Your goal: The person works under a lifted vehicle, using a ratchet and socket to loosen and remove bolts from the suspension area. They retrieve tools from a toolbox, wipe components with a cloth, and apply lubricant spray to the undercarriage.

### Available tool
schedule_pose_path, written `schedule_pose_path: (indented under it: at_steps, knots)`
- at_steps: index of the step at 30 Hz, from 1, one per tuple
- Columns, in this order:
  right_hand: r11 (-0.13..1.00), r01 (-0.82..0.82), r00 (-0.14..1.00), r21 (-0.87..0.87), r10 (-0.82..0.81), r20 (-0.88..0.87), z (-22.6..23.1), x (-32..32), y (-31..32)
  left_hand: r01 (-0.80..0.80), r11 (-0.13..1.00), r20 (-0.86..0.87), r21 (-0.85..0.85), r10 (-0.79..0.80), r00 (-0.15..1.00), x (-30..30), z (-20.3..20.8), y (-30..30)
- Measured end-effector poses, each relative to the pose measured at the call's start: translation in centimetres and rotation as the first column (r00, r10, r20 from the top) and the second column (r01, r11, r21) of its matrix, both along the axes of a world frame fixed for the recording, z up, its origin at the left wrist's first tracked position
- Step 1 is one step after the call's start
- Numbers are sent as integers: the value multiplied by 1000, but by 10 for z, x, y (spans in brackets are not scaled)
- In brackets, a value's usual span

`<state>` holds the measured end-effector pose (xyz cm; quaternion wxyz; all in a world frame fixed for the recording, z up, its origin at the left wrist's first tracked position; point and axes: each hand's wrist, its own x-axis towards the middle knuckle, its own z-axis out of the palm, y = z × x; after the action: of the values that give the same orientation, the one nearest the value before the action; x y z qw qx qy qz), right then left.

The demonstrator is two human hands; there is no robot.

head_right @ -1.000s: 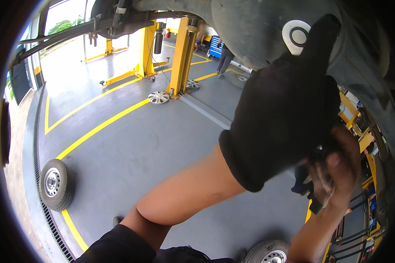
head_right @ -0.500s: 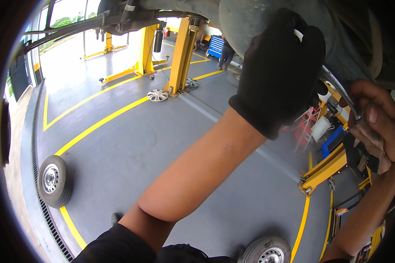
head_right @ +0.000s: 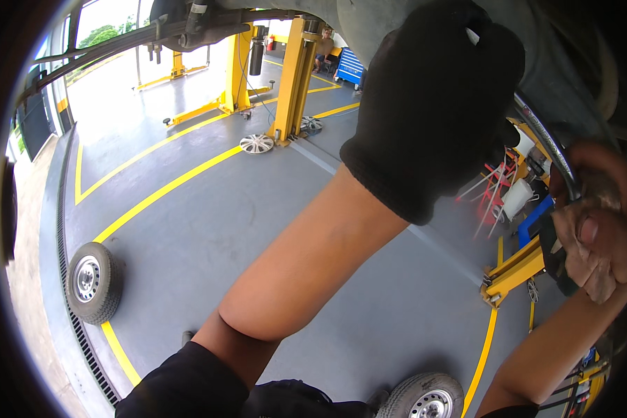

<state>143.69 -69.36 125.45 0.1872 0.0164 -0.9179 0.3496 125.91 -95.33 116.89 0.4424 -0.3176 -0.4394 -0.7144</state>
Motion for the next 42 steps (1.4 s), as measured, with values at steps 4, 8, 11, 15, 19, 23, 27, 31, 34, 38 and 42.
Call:
schedule_pose_path:
  at_steps: [4,8,11,15,19,23,27,31,34,38,42]
  knots:
    - [983,-114,912,146,161,-377,-35,-5,-15,-587,807,-250,-59,558,792,-7,-4,1]
    - [953,-295,932,-74,270,-244,-50,-6,-53,-584,810,-332,-55,536,776,-13,2,-5]
    - [905,-370,927,-212,343,-154,-52,-13,-81,-432,896,-307,-102,385,870,-14,7,-8]
    - [926,-355,911,-126,313,-268,-59,-19,-84,-415,901,-263,-124,373,890,-14,7,-9]
    - [916,-375,905,-143,329,-268,-69,-17,-62,-396,917,-289,-54,365,885,-18,3,-6]
    - [925,-287,952,-250,246,-183,-44,-17,-88,-334,941,-275,-53,308,911,-19,4,-2]
    - [995,-53,994,-86,61,93,39,-23,-150,-237,971,-223,-35,224,949,-9,2,6]
    - [974,-102,812,-201,198,549,99,-19,-152,-127,992,-160,3,126,979,2,0,17]
    - [956,-202,862,-213,277,424,92,-13,-119,-72,997,-129,30,75,989,7,-2,21]
    - [994,-75,972,75,56,227,70,-5,-95,-139,990,-168,-27,133,977,3,-3,19]
    - [975,-111,994,193,105,41,54,-6,-91,-294,955,-286,-31,273,918,-5,-4,11]
